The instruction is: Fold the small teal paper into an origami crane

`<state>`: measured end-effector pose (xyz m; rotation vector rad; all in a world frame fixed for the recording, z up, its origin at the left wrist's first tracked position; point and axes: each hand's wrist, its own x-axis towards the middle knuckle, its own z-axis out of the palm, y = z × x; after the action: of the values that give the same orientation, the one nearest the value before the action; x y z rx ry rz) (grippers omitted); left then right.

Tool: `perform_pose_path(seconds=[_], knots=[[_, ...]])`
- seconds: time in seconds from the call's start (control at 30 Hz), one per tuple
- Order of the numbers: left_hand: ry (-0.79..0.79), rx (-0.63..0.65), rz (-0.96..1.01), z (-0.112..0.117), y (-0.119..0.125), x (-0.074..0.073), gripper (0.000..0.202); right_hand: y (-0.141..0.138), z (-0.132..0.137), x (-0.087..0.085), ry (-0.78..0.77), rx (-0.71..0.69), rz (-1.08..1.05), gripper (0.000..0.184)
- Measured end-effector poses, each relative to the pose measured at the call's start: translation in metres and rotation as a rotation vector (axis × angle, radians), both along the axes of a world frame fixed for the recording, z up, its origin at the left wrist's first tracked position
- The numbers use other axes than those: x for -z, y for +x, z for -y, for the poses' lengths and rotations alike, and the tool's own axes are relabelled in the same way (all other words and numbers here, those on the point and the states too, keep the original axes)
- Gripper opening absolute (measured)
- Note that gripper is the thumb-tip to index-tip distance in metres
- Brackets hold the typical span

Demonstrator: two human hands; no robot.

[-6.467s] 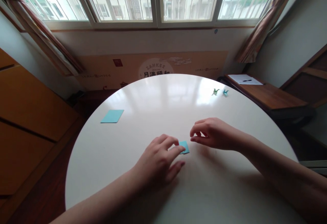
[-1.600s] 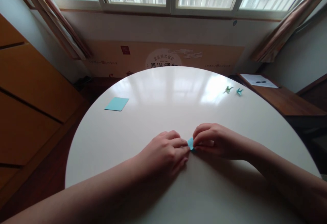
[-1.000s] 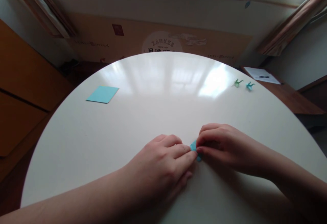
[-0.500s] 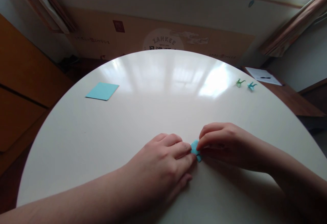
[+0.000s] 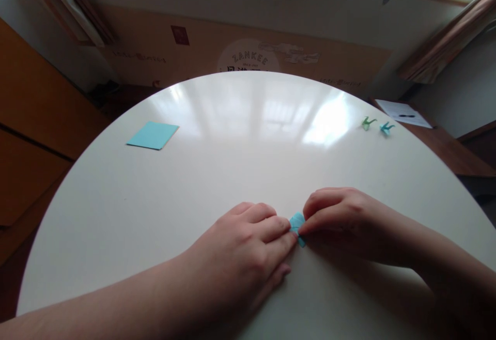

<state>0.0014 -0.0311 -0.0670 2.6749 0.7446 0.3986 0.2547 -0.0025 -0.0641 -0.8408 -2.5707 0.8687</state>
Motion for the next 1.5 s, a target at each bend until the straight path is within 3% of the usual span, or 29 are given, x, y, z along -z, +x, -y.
perform_pose_path(seconds=[0.53, 0.73, 0.93, 1.0, 1.2, 1.5], knots=[[0.197, 0.027, -0.036, 0.002, 0.000, 0.001, 0.030, -0.006, 0.001, -0.004, -0.044, 0.047, 0.004, 0.016], [0.142, 0.035, -0.071, 0.004, -0.002, 0.000, 0.037, -0.007, 0.005, -0.004, -0.029, 0.118, 0.029, 0.017], [0.175, -0.050, -0.113, 0.025, 0.004, 0.003, 0.061, 0.003, 0.004, -0.007, 0.254, 0.209, 0.058, 0.007], [0.201, -0.074, -0.130, 0.030, 0.006, 0.005, 0.062, 0.004, 0.006, -0.008, 0.279, 0.237, 0.073, 0.006], [0.215, -0.097, -0.122, 0.032, 0.006, 0.007, 0.062, -0.003, 0.014, -0.009, 0.114, 0.214, 0.127, 0.014], [0.172, -0.086, -0.100, 0.032, 0.004, 0.006, 0.059, -0.006, 0.014, -0.007, 0.008, 0.242, 0.095, 0.016]])
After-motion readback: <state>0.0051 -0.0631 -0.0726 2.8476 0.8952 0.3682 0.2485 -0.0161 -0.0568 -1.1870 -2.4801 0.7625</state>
